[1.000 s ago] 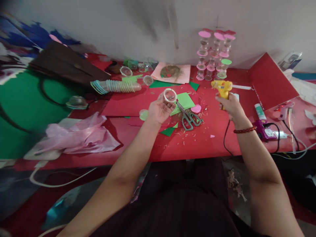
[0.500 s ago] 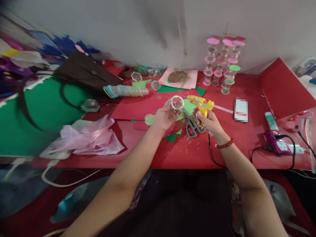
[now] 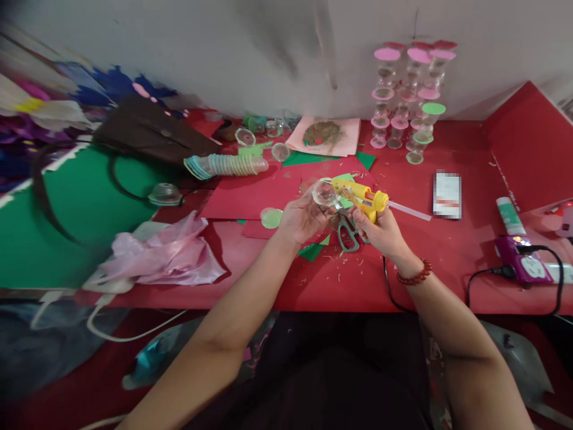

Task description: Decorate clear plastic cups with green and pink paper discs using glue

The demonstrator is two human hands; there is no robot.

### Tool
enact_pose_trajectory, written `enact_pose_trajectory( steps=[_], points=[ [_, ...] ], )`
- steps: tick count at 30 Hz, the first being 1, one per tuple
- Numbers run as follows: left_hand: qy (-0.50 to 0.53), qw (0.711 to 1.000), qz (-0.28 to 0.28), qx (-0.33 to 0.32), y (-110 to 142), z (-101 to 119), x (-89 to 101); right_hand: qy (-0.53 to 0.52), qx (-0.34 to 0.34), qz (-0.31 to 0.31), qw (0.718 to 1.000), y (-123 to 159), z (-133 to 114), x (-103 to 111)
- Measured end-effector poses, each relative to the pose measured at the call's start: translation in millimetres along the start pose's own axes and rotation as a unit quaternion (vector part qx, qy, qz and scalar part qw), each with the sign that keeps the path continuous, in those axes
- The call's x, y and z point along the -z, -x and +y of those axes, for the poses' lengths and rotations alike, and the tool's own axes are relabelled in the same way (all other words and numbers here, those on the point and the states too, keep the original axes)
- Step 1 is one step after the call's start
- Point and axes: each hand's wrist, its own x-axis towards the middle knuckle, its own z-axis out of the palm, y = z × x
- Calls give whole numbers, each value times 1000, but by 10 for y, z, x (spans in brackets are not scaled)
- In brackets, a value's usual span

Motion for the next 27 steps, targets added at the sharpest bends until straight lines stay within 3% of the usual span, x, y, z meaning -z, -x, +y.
enact_pose_trajectory(
  steps=[12,27],
  points=[
    [-7,1000,6,2,2,-41,2,34,27,-6,999,8,11,-41],
    [-34,999,9,-19,-3,-41,-12,36,13,3,999,10,18,-48]
  ],
)
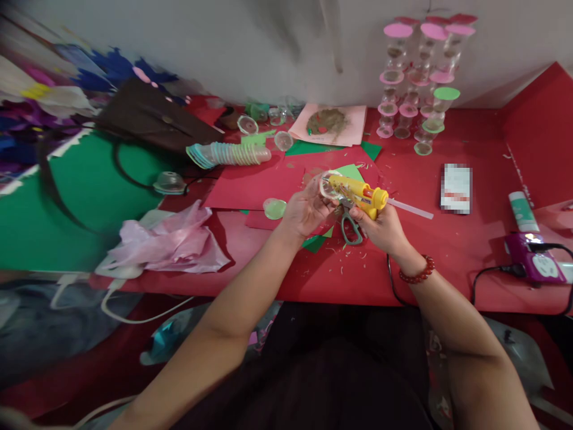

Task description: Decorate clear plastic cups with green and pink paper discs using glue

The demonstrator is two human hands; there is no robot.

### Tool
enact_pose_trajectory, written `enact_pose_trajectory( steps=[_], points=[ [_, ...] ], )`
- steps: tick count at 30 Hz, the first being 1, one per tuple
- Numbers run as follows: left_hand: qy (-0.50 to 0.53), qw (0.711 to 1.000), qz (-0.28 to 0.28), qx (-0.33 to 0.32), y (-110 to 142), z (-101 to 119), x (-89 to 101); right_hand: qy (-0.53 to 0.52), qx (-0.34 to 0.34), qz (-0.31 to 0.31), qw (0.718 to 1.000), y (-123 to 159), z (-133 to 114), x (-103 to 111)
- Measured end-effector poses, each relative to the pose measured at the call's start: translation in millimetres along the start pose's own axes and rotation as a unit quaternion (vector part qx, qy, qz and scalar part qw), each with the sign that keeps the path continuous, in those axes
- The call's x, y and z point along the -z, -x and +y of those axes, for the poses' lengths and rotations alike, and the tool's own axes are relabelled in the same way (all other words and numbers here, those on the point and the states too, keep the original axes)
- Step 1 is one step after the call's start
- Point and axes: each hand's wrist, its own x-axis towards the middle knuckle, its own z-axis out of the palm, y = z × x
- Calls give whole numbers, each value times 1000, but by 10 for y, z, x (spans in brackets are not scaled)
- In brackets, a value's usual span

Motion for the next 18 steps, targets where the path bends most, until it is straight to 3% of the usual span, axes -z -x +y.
enact_pose_trajectory(
  steps=[12,18],
  points=[
    [12,1000,5,5,11,22,-2,3,23,-10,1000,-4,-69,-11],
    [26,999,11,25,41,43,-56,3,7,2,1000,-16,19,12]
  ],
)
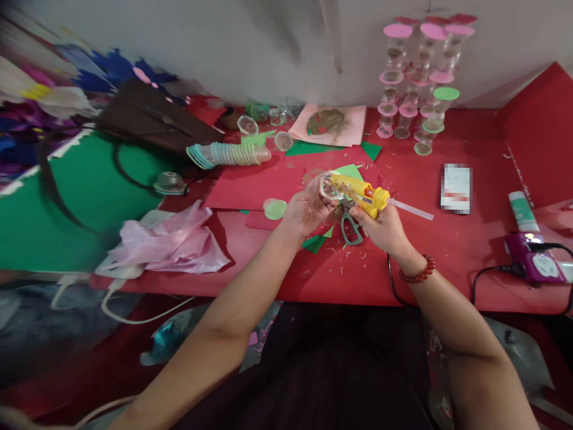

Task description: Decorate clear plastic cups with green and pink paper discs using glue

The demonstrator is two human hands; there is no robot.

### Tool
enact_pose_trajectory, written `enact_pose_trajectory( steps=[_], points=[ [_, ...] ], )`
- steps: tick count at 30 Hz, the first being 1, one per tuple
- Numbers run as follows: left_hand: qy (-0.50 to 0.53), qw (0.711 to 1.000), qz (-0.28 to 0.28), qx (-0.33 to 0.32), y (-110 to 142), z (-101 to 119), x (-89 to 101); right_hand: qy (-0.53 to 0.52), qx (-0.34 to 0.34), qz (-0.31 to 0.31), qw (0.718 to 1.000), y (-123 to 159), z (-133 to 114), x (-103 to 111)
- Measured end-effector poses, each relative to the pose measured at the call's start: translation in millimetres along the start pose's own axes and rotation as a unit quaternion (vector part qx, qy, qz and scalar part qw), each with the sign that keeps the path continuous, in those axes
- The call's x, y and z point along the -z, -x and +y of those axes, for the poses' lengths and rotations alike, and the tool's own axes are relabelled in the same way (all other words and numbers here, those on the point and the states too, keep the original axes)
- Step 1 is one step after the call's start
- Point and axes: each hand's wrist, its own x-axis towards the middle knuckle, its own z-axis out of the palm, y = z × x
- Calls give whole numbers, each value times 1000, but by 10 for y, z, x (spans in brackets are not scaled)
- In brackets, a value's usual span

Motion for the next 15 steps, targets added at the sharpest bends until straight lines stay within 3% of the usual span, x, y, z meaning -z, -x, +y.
enact_pose_trajectory(
  steps=[15],
  points=[
    [24,999,27,8,16,4,-28,3,-26,30,999,-7,-5,13]
  ],
)
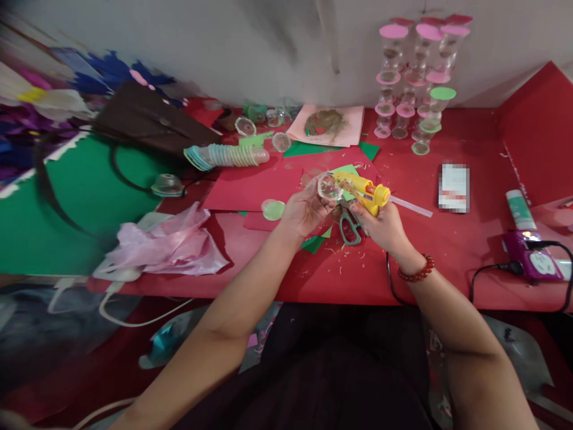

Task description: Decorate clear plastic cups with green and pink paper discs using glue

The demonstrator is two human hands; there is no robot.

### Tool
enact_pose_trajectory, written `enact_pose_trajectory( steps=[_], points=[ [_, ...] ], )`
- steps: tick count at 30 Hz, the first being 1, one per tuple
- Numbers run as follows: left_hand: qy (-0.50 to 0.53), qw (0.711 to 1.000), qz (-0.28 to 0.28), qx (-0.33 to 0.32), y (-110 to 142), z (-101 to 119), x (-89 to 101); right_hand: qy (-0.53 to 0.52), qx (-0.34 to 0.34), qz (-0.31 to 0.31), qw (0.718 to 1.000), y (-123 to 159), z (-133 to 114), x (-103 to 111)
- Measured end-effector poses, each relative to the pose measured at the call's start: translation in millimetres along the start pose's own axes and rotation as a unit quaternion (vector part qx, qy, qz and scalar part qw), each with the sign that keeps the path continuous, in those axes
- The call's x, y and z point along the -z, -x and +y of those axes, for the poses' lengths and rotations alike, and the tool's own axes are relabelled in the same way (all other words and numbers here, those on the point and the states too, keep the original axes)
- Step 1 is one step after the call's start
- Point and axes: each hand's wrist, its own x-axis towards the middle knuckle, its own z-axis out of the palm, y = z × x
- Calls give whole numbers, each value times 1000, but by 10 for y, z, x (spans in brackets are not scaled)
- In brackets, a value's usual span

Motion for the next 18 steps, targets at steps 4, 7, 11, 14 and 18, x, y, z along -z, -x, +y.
enact_pose_trajectory(
  steps=[4,7,11,14,18],
  points=[
    [0,1000,-7,-3,-15,-8,22,0,7,2,1000,1,-41,-13],
    [-1,1000,-15,-2,-31,-12,43,11,6,1,1000,6,-73,-16],
    [-7,1000,-20,1,-34,-8,45,17,1,-4,1000,11,-99,-14],
    [-10,1000,-20,-2,-25,-2,34,9,-1,-5,1000,12,-97,-13],
    [0,1000,-23,-3,-34,-2,42,0,-11,1,1000,11,-77,-9]
  ],
)
